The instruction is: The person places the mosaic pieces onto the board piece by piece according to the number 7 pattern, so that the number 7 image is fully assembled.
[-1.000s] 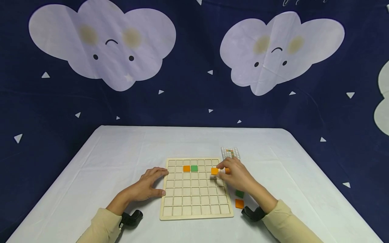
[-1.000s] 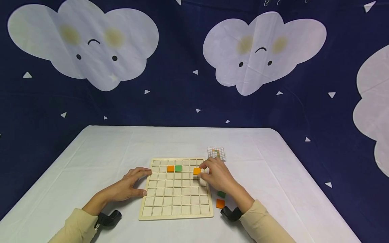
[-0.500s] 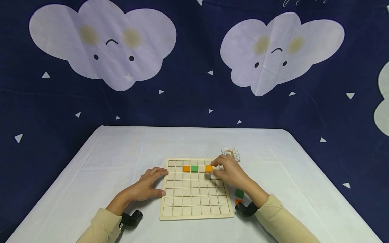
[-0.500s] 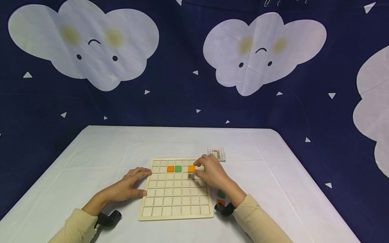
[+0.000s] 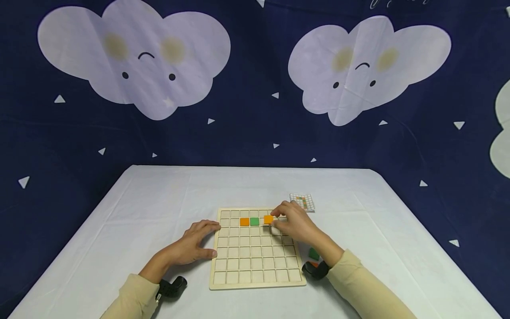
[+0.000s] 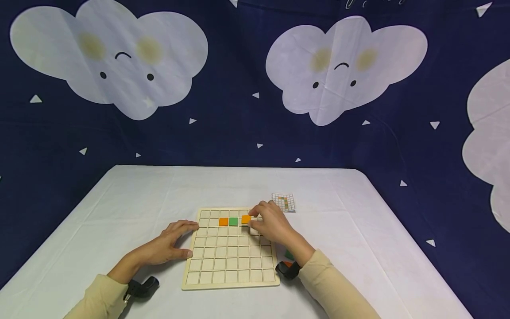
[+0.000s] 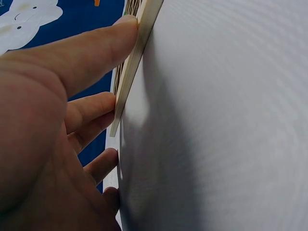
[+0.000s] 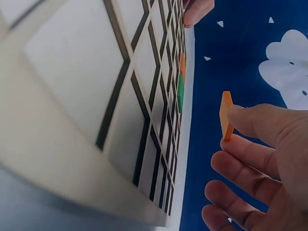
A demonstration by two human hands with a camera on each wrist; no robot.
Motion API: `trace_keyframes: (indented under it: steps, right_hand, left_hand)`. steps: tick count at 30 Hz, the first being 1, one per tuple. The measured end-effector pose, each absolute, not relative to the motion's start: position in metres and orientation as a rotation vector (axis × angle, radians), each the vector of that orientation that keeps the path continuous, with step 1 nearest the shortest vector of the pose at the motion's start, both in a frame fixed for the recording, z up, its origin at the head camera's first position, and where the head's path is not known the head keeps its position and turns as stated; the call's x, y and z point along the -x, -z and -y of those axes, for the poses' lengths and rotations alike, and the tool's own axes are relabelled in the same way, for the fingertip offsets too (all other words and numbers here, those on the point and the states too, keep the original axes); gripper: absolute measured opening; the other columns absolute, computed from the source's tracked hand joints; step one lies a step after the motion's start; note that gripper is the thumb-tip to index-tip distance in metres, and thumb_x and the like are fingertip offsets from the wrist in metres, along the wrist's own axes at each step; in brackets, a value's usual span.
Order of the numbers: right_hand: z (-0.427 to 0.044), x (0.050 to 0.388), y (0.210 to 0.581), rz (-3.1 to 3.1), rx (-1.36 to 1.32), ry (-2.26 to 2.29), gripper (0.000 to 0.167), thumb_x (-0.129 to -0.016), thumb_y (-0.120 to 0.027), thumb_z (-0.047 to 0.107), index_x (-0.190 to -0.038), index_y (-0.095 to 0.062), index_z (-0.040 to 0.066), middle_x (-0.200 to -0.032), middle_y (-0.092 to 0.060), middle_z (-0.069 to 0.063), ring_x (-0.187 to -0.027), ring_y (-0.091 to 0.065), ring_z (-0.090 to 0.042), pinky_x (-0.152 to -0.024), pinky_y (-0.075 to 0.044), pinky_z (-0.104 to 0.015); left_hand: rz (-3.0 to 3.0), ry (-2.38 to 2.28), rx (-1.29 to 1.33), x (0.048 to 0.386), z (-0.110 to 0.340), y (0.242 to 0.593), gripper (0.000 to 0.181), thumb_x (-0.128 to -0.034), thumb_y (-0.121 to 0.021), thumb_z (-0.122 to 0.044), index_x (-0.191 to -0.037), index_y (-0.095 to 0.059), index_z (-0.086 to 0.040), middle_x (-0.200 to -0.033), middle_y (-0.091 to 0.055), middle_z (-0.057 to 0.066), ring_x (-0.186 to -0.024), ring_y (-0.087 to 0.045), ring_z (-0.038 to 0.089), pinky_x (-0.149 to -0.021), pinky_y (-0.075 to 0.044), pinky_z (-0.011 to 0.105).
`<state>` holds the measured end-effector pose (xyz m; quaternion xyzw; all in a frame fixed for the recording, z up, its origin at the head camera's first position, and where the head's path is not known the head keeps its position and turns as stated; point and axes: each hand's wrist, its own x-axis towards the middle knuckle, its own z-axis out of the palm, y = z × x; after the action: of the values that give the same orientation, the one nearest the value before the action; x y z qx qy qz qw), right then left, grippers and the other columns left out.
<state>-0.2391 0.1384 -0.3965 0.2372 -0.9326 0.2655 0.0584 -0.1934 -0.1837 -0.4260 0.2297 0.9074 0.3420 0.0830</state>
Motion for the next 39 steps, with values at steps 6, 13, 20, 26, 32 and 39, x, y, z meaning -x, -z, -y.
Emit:
trace_keyframes:
  steps: [6, 13, 20, 26, 32, 39]
  right_hand:
    - [-0.133, 0.244, 0.396, 2.849, -0.732, -0.828, 0.020, -0.083, -0.070, 0.023, -0.101, -0.070, 0.014, -0.095, -0.062, 0.002, -0.089, -0.051, -0.017, -0.077, -0.042, -0.032]
    - [-0.130, 0.251, 0.399, 2.874, -0.732, -0.761, 0.019, -0.084, -0.068, 0.023, -0.101, -0.069, 0.012, -0.092, -0.061, 0.003, -0.085, -0.047, -0.012, -0.075, -0.041, -0.030]
    - [-0.128, 0.256, 0.401, 2.908, -0.725, -0.744, 0.020, -0.086, -0.066, 0.022, -0.103, -0.068, 0.012, -0.092, -0.060, 0.003, -0.084, -0.046, -0.012, -0.075, -0.041, -0.031]
    - [-0.127, 0.260, 0.403, 2.929, -0.716, -0.728, 0.020, -0.085, -0.067, 0.022, -0.103, -0.069, 0.012, -0.089, -0.059, 0.003, -0.081, -0.045, -0.011, -0.073, -0.039, -0.029]
    - [-0.126, 0.263, 0.406, 2.968, -0.714, -0.713, 0.022, -0.084, -0.069, 0.025, -0.103, -0.069, 0.013, -0.085, -0.056, 0.004, -0.077, -0.040, -0.013, -0.069, -0.035, -0.028]
    - [-0.126, 0.265, 0.408, 3.003, -0.708, -0.695, 0.021, -0.083, -0.071, 0.027, -0.100, -0.070, 0.016, -0.086, -0.057, 0.004, -0.079, -0.041, -0.013, -0.069, -0.035, -0.028]
  left_hand:
    - [-2.707, -1.024, -0.678, 0.194, 0.184, 0.426, 0.068, -0.0801, -0.073, -0.033, -0.137, -0.045, -0.010, -0.147, -0.035, 0.009, -0.137, -0.024, 0.039, -0.108, -0.018, 0.066]
    - [-2.708, -1.018, -0.679, 0.193, 0.183, 0.427, 0.068, -0.0802, -0.073, -0.034, -0.137, -0.045, -0.010, -0.146, -0.035, 0.010, -0.136, -0.025, 0.039, -0.108, -0.018, 0.065]
    - [-2.714, -1.028, -0.652, 0.193, 0.182, 0.427, 0.068, -0.0790, -0.074, -0.033, -0.137, -0.046, -0.010, -0.146, -0.036, 0.008, -0.136, -0.025, 0.038, -0.108, -0.018, 0.065]
    - [-2.710, -1.036, -0.644, 0.193, 0.182, 0.428, 0.070, -0.0789, -0.074, -0.033, -0.138, -0.045, -0.010, -0.147, -0.036, 0.008, -0.136, -0.025, 0.037, -0.109, -0.018, 0.064]
    - [-2.717, -1.029, -0.653, 0.193, 0.182, 0.427, 0.069, -0.0789, -0.074, -0.033, -0.138, -0.046, -0.010, -0.146, -0.036, 0.008, -0.136, -0.026, 0.037, -0.109, -0.018, 0.064]
    - [-2.721, -1.021, -0.655, 0.193, 0.182, 0.426, 0.069, -0.0790, -0.074, -0.032, -0.138, -0.045, -0.010, -0.146, -0.037, 0.008, -0.137, -0.025, 0.038, -0.109, -0.017, 0.065]
